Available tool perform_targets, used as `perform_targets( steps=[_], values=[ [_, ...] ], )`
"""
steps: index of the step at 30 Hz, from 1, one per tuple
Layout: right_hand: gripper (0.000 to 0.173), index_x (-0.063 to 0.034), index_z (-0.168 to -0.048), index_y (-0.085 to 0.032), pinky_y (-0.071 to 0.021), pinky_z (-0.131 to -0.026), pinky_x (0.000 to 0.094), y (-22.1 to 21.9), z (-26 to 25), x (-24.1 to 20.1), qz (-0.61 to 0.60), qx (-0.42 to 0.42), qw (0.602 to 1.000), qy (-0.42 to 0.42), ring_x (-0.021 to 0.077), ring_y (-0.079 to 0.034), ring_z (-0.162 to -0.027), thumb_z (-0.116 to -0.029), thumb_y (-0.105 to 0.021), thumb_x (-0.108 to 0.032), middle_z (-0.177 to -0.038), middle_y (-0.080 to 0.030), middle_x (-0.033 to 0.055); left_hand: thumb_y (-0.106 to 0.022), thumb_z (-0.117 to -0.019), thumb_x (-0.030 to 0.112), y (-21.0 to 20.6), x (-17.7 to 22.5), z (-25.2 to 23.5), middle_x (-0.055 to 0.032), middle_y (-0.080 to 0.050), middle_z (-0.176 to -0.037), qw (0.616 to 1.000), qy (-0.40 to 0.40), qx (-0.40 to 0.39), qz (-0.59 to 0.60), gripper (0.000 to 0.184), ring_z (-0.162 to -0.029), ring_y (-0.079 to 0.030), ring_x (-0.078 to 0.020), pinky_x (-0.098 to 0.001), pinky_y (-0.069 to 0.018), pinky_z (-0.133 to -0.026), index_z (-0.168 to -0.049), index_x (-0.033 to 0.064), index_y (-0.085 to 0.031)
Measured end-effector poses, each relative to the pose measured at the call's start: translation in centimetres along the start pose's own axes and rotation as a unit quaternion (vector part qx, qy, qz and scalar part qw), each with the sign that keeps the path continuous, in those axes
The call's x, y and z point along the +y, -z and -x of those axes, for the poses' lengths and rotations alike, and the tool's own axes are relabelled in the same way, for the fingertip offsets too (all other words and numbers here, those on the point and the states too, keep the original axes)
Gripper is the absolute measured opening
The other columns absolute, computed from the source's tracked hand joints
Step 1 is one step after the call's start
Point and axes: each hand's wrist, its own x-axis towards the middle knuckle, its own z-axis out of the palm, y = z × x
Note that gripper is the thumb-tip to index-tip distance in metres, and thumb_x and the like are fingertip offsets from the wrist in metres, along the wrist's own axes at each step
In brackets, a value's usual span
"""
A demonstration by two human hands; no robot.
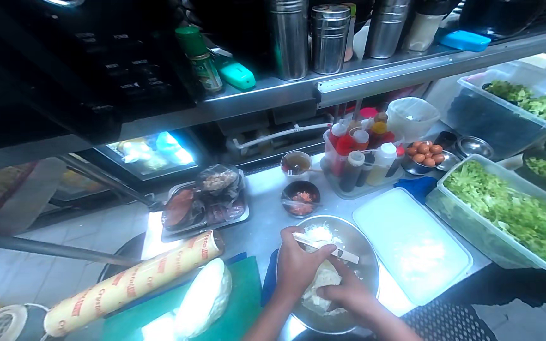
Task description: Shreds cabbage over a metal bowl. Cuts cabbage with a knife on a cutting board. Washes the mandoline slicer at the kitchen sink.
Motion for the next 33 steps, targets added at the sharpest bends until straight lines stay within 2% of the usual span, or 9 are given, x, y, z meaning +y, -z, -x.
perform_targets(
  steps=[11,13,15,17,19,21,24,29,33],
  values=[
    [0.108,-0.0242,-0.158,-0.035,-0.0667,-0.071,0.0522,0.6,0.7,0.3,0.028,0.019,0.999,-0.004,0.0332,-0.073,-0.1,-0.0682,-0.095,-0.027,-0.139,-0.06,0.0146,-0.086,-0.0532,0.077,0.3,0.2,0.1,0.0019,-0.071,-0.106,1.0,0.007,-0.007,0.002,0.11,-0.087,-0.07,-0.0078,-0.0345,-0.0633,-0.075,-0.133,0.0122,-0.048],
    [0.088,-0.0173,-0.148,-0.05,-0.066,-0.076,0.052,1.6,2.4,0.1,0.06,0.006,0.998,0.013,0.0315,-0.073,-0.1,-0.0714,-0.092,-0.024,-0.131,-0.066,0.0144,-0.088,-0.0555,0.073,0.4,-0.3,0.5,0.0019,-0.07,-0.107,1.0,-0.012,-0.01,0.019,0.107,-0.089,-0.07,-0.0073,-0.0334,-0.0637,-0.075,-0.134,0.0117,-0.048],
    [0.059,-0.0143,-0.133,-0.066,-0.064,-0.08,0.0495,3.4,4.3,-0.1,0.089,-0.049,0.993,0.064,0.0271,-0.073,-0.099,-0.0784,-0.087,-0.019,-0.119,-0.072,0.0115,-0.093,-0.0589,0.061,0.9,-1.4,1.3,-0.001,-0.068,-0.119,0.997,-0.048,-0.034,0.058,0.104,-0.103,-0.068,-0.0101,-0.0346,-0.063,-0.085,-0.137,0.0107,-0.047],
    [0.045,-0.0084,-0.128,-0.068,-0.0618,-0.083,0.0481,5.2,5.9,-0.6,0.04,-0.093,0.987,0.123,0.0267,-0.071,-0.099,-0.0841,-0.079,-0.011,-0.115,-0.073,0.0142,-0.096,-0.0607,0.051,1.5,-2.5,2.3,-0.0042,-0.061,-0.133,0.989,-0.09,-0.071,0.096,0.103,-0.121,-0.061,-0.0145,-0.0376,-0.0582,-0.099,-0.141,0.0111,-0.045],
    [0.04,-0.0046,-0.126,-0.067,-0.0613,-0.083,0.0479,6.3,6.8,-1.5,-0.032,-0.049,0.987,0.151,0.0273,-0.071,-0.096,-0.0868,-0.075,-0.009,-0.112,-0.072,0.0172,-0.098,-0.0596,0.046,1.7,-2.8,3.6,-0.0054,-0.058,-0.139,0.983,-0.118,-0.097,0.106,0.107,-0.126,-0.059,-0.0153,-0.0374,-0.0561,-0.104,-0.144,0.0119,-0.042],
    [0.044,-0.0034,-0.125,-0.066,-0.0628,-0.079,0.0505,6.9,5.8,-2.4,-0.039,0.068,0.985,0.153,0.0309,-0.072,-0.094,-0.0848,-0.08,-0.013,-0.11,-0.072,0.0191,-0.098,-0.0597,0.043,1.6,-2.3,4.8,-0.0049,-0.056,-0.141,0.98,-0.134,-0.116,0.089,0.109,-0.125,-0.059,-0.0125,-0.0344,-0.0565,-0.104,-0.146,0.0123,-0.039],
    [0.053,-0.0115,-0.125,-0.067,-0.0662,-0.08,0.0466,7.6,1.9,-2.7,0.112,0.189,0.965,0.143,0.0239,-0.075,-0.094,-0.0803,-0.086,-0.032,-0.108,-0.075,0.0083,-0.097,-0.0603,0.044,1.0,-1.0,5.8,-0.0049,-0.055,-0.143,0.98,-0.154,-0.118,0.032,0.11,-0.124,-0.06,-0.0095,-0.0317,-0.0576,-0.101,-0.148,0.0114,-0.038],
    [0.055,-0.021,-0.129,-0.066,-0.0656,-0.083,0.0373,4.5,0.3,-4.1,0.229,0.161,0.946,0.165,0.0102,-0.074,-0.094,-0.0814,-0.084,-0.041,-0.107,-0.075,-0.0045,-0.095,-0.0609,0.048,0.4,-0.2,5.7,-0.0048,-0.056,-0.139,0.982,-0.151,-0.111,-0.016,0.109,-0.116,-0.063,-0.008,-0.0311,-0.0604,-0.094,-0.147,0.012,-0.038],
    [0.057,-0.0204,-0.129,-0.066,-0.0618,-0.089,0.0385,6.1,-2.6,-1.4,0.336,0.197,0.909,0.149,0.0081,-0.071,-0.099,-0.0828,-0.078,-0.052,-0.11,-0.073,-0.0042,-0.093,-0.0611,0.053,0.5,-0.3,5.4,-0.0046,-0.058,-0.136,0.984,-0.138,-0.104,-0.045,0.108,-0.112,-0.065,-0.0084,-0.0324,-0.0611,-0.092,-0.146,0.0118,-0.04]
  ],
)
